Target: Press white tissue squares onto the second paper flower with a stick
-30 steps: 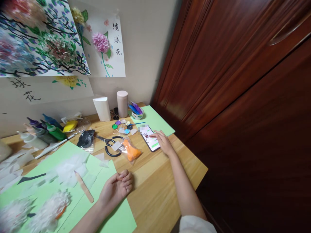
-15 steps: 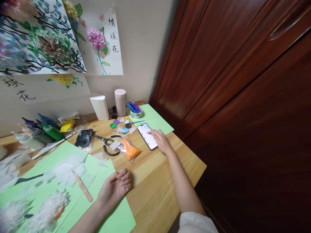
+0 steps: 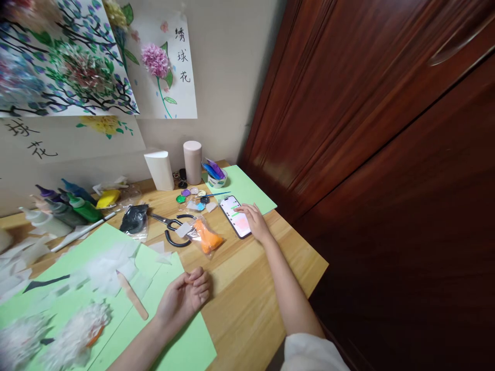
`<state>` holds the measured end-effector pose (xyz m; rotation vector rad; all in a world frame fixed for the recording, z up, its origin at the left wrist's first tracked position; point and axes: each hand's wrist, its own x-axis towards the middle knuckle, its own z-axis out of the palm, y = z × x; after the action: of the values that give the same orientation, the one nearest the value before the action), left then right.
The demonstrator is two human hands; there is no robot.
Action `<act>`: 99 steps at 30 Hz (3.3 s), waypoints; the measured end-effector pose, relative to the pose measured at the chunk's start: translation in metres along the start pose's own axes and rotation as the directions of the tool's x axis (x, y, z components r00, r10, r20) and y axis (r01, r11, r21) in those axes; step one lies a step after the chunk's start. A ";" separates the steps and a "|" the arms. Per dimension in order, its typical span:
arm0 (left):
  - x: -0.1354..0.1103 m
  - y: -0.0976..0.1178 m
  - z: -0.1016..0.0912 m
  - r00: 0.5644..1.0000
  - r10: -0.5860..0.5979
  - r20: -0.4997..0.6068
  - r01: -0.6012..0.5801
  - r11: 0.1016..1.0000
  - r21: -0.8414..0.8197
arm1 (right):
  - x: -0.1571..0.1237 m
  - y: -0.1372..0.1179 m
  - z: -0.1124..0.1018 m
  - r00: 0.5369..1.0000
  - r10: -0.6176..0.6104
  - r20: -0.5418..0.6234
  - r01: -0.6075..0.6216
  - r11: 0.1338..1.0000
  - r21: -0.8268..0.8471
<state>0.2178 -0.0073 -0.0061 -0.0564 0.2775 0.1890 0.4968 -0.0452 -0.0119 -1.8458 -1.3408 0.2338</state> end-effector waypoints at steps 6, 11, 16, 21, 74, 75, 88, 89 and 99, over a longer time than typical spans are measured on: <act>-0.001 -0.001 0.000 1.000 -0.006 0.004 0.007 1.000 -0.016 | 0.003 -0.005 0.010 1.000 -0.011 0.026 0.011 1.000 0.017; 0.001 0.000 -0.002 1.000 -0.010 0.013 0.010 1.000 -0.017 | -0.002 -0.004 0.000 0.992 -0.003 -0.123 0.022 0.987 0.159; 0.001 0.001 -0.003 1.000 -0.005 0.023 0.005 1.000 -0.001 | -0.004 0.007 -0.013 0.964 0.148 -0.220 -0.099 0.971 0.219; 0.000 0.000 -0.003 1.000 -0.003 0.014 0.003 1.000 -0.007 | -0.009 0.016 -0.024 0.946 0.313 0.080 -0.322 0.936 0.142; 0.000 0.000 -0.002 1.000 0.006 -0.006 -0.006 0.999 0.031 | -0.002 -0.014 0.004 0.994 -0.102 0.023 0.104 0.945 -0.311; 0.000 -0.001 -0.002 1.000 0.007 -0.009 -0.007 0.999 0.032 | -0.002 -0.014 0.005 0.994 -0.109 0.034 0.114 0.943 -0.313; 0.000 -0.001 0.000 1.000 0.007 -0.019 -0.006 0.999 0.043 | -0.002 -0.013 0.012 0.996 -0.052 -0.069 0.027 0.947 -0.320; 0.000 -0.001 0.000 1.000 0.008 -0.020 -0.007 0.999 0.048 | -0.002 -0.013 0.012 0.996 -0.046 -0.070 0.022 0.950 -0.311; 0.000 -0.001 0.001 1.000 0.012 -0.029 -0.010 0.999 0.050 | -0.002 -0.018 0.004 0.990 -0.101 -0.100 0.073 0.965 -0.253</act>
<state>0.2181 -0.0081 -0.0046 -0.0084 0.3115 0.1922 0.4805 -0.0434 -0.0023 -1.9672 -1.4204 -0.0890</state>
